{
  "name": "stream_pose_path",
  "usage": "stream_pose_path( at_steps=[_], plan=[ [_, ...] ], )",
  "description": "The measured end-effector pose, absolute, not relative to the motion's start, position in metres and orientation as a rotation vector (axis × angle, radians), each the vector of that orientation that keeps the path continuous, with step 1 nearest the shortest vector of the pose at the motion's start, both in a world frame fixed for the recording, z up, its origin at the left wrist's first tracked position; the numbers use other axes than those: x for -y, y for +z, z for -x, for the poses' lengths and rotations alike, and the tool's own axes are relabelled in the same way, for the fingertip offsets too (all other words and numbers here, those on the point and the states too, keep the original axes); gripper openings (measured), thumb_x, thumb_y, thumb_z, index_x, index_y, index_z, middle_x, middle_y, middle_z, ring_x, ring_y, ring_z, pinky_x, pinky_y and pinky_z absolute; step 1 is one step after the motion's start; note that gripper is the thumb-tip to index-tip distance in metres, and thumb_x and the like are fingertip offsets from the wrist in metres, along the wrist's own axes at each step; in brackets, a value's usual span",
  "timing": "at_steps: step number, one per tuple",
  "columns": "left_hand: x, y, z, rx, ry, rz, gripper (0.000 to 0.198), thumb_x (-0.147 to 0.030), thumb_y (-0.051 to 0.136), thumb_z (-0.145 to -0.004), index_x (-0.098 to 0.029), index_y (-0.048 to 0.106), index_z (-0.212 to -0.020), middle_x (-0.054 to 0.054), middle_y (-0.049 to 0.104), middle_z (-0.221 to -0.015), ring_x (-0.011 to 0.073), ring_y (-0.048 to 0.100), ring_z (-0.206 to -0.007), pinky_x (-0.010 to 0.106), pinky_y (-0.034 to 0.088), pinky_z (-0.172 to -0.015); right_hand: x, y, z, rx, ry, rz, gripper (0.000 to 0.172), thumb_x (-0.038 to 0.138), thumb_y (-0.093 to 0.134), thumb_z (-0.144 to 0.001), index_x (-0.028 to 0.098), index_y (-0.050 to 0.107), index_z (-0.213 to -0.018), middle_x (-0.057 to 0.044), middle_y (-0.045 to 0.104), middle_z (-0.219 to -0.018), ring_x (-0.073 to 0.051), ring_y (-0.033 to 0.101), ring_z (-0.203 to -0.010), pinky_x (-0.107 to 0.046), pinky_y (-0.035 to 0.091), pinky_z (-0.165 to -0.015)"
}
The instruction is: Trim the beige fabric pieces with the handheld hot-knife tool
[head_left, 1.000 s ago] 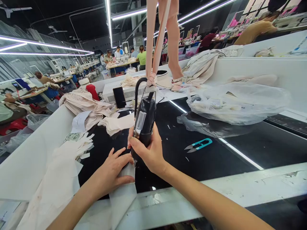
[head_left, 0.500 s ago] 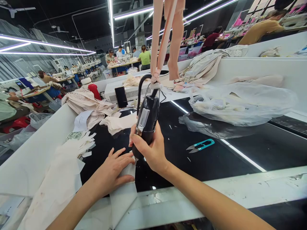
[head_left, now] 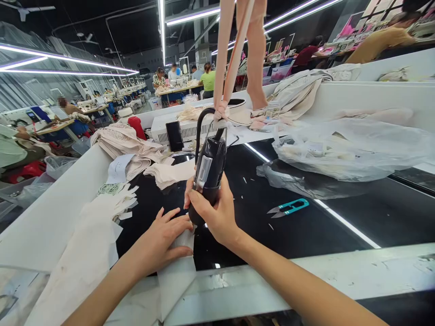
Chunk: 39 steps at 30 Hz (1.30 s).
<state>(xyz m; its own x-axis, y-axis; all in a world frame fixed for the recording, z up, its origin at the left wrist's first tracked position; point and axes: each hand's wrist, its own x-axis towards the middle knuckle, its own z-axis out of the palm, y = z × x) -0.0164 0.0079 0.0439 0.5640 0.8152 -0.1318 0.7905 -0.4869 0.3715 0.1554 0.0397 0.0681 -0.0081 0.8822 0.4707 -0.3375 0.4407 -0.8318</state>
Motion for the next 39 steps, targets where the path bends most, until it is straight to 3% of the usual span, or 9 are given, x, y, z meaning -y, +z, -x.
stream_pose_path(
  at_steps=[11,17,24,27,29,31,33,36,39],
  plan=[
    [-0.008,0.046,0.017,-1.287,0.057,-2.409,0.048,-0.025,0.078,-0.094,-0.028,0.061,-0.139,0.010,0.048,-0.164,0.0383,0.033,-0.157,0.076,0.016,-0.124,-0.028,0.066,-0.156,1.193,1.134,0.468,0.023,0.026,0.072,-0.085,0.026,0.055,-0.099,0.004,0.061,-0.080,-0.012,0.059,-0.062,-0.028,0.054,-0.056],
    [-0.008,0.042,0.022,-1.235,0.160,-2.466,0.051,-0.025,0.081,-0.091,-0.028,0.063,-0.139,0.011,0.058,-0.154,0.0385,0.038,-0.154,0.075,0.025,-0.122,-0.022,0.069,-0.157,1.165,1.156,0.433,0.031,0.029,0.077,-0.084,0.027,0.054,-0.105,0.005,0.061,-0.081,-0.012,0.059,-0.061,-0.027,0.055,-0.055],
    [-0.011,0.037,0.022,-1.228,0.166,-2.523,0.075,-0.026,0.083,-0.090,-0.027,0.047,-0.157,0.013,0.058,-0.154,0.0399,0.042,-0.152,0.075,0.029,-0.121,-0.019,0.062,-0.154,1.207,1.156,0.430,0.029,0.032,0.079,-0.085,0.027,0.055,-0.101,0.004,0.062,-0.083,-0.012,0.059,-0.062,-0.028,0.057,-0.057],
    [-0.004,0.032,0.023,-1.240,0.261,-2.681,0.069,-0.028,0.086,-0.087,-0.024,0.054,-0.148,0.016,0.054,-0.156,0.0404,0.047,-0.147,0.073,0.034,-0.120,-0.020,0.066,-0.156,1.203,1.155,0.436,0.030,0.031,0.080,-0.084,0.027,0.055,-0.100,0.004,0.062,-0.082,-0.012,0.059,-0.062,-0.029,0.056,-0.058],
    [0.009,0.029,0.022,-1.330,0.442,-2.780,0.051,-0.028,0.083,-0.090,-0.020,0.060,-0.135,0.016,0.060,-0.147,0.0368,0.057,-0.136,0.063,0.047,-0.115,-0.022,0.069,-0.159,1.199,1.153,0.433,0.031,0.032,0.080,-0.084,0.027,0.054,-0.100,0.005,0.062,-0.080,-0.012,0.058,-0.060,-0.029,0.055,-0.057],
    [0.026,0.026,0.020,-1.464,0.613,-2.838,0.024,-0.024,0.071,-0.099,-0.019,0.062,-0.121,0.012,0.069,-0.121,0.0289,0.069,-0.111,0.046,0.061,-0.096,-0.024,0.071,-0.163,1.196,1.136,0.429,0.030,0.034,0.079,-0.085,0.027,0.053,-0.099,0.006,0.062,-0.077,-0.012,0.058,-0.059,-0.028,0.053,-0.055],
    [0.043,0.024,0.014,-1.535,0.636,-2.908,0.009,-0.020,0.056,-0.105,-0.019,0.062,-0.112,0.006,0.070,-0.096,0.0236,0.070,-0.084,0.037,0.063,-0.075,-0.028,0.073,-0.166,1.195,1.121,0.436,0.030,0.035,0.078,-0.086,0.027,0.051,-0.097,0.006,0.062,-0.077,-0.012,0.058,-0.058,-0.028,0.051,-0.054],
    [0.058,0.018,0.005,-1.521,0.540,-2.942,0.014,-0.015,0.048,-0.105,-0.019,0.061,-0.109,0.003,0.066,-0.084,0.0218,0.067,-0.070,0.036,0.061,-0.066,-0.032,0.073,-0.169,1.200,1.103,0.463,0.030,0.034,0.079,-0.085,0.027,0.052,-0.096,0.005,0.063,-0.079,-0.012,0.058,-0.058,-0.028,0.051,-0.054],
    [0.056,0.011,0.004,-1.529,0.544,-2.945,0.024,-0.007,0.045,-0.101,-0.016,0.062,-0.116,0.007,0.069,-0.094,0.0235,0.071,-0.079,0.038,0.063,-0.072,-0.034,0.075,-0.172,1.196,1.101,0.447,0.030,0.033,0.079,-0.085,0.027,0.052,-0.096,0.006,0.063,-0.078,-0.012,0.057,-0.057,-0.028,0.050,-0.052]
  ],
)
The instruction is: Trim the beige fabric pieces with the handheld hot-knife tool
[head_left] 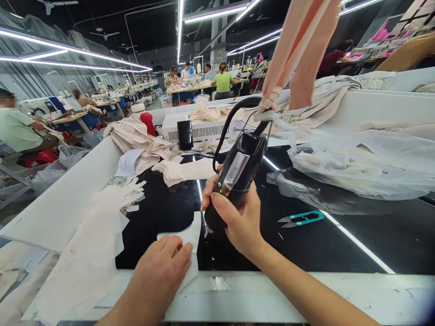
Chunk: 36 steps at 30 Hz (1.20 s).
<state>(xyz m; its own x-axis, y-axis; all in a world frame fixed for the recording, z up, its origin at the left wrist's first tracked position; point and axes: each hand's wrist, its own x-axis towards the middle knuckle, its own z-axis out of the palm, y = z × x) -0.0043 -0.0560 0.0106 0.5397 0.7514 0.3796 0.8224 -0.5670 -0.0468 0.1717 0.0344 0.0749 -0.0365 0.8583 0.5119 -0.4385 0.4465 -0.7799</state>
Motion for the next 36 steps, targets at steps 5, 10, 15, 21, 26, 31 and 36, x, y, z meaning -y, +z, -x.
stream_pose_path(
  at_steps=[5,10,15,21,26,31,36],
  plan=[
    [0.038,0.014,0.028,1.114,-0.424,2.788,0.043,0.004,0.041,-0.099,-0.021,0.061,-0.128,0.007,0.072,-0.128,0.0240,0.070,-0.121,0.044,0.055,-0.109,-0.034,0.077,-0.177,1.193,1.085,0.425,0.035,0.037,0.081,-0.085,0.028,0.053,-0.104,0.006,0.063,-0.076,-0.012,0.057,-0.054,-0.026,0.048,-0.047],
    [0.025,0.023,0.049,1.016,-0.405,2.922,0.048,0.004,0.042,-0.100,-0.027,0.063,-0.132,0.001,0.073,-0.136,0.0193,0.063,-0.135,0.040,0.048,-0.119,-0.031,0.073,-0.178,1.196,1.089,0.409,0.035,0.040,0.082,-0.086,0.028,0.054,-0.104,0.005,0.065,-0.078,-0.012,0.060,-0.056,-0.026,0.051,-0.051],
    [0.013,0.019,0.040,1.199,-0.614,2.801,0.044,0.003,0.045,-0.096,-0.017,0.063,-0.131,0.011,0.072,-0.130,0.0203,0.071,-0.119,0.034,0.061,-0.103,-0.030,0.068,-0.177,1.214,1.097,0.384,0.034,0.040,0.083,-0.087,0.028,0.055,-0.103,0.005,0.065,-0.080,-0.011,0.060,-0.057,-0.025,0.052,-0.050],
    [-0.004,0.012,0.022,1.356,-0.633,2.753,0.034,-0.001,0.049,-0.100,-0.018,0.065,-0.125,0.009,0.071,-0.124,0.0200,0.071,-0.113,0.035,0.063,-0.100,-0.029,0.064,-0.185,1.247,1.075,0.422,0.035,0.042,0.081,-0.088,0.030,0.056,-0.109,0.003,0.065,-0.083,-0.014,0.063,-0.058,-0.028,0.056,-0.052],
    [-0.005,0.003,0.022,1.329,-0.624,2.733,0.025,-0.005,0.048,-0.103,-0.017,0.067,-0.115,0.010,0.071,-0.120,0.0204,0.071,-0.109,0.035,0.063,-0.098,-0.025,0.062,-0.195,1.242,1.064,0.429,0.040,0.045,0.082,-0.088,0.030,0.058,-0.116,0.002,0.065,-0.082,-0.015,0.064,-0.059,-0.031,0.058,-0.053],
    [0.002,-0.003,0.027,1.280,-0.631,2.734,0.025,-0.008,0.045,-0.106,-0.016,0.066,-0.119,0.011,0.070,-0.125,0.0200,0.070,-0.114,0.033,0.062,-0.102,-0.022,0.063,-0.198,1.236,1.078,0.398,0.039,0.042,0.083,-0.088,0.031,0.060,-0.117,0.002,0.064,-0.080,-0.016,0.064,-0.059,-0.030,0.057,-0.053],
    [0.008,0.000,0.027,1.280,-0.627,2.739,0.027,-0.008,0.042,-0.108,-0.016,0.065,-0.120,0.010,0.070,-0.123,0.0198,0.069,-0.114,0.032,0.061,-0.101,-0.023,0.064,-0.198,1.253,1.091,0.416,0.040,0.043,0.083,-0.087,0.030,0.060,-0.117,0.002,0.064,-0.080,-0.015,0.064,-0.060,-0.030,0.057,-0.053]
  ],
)
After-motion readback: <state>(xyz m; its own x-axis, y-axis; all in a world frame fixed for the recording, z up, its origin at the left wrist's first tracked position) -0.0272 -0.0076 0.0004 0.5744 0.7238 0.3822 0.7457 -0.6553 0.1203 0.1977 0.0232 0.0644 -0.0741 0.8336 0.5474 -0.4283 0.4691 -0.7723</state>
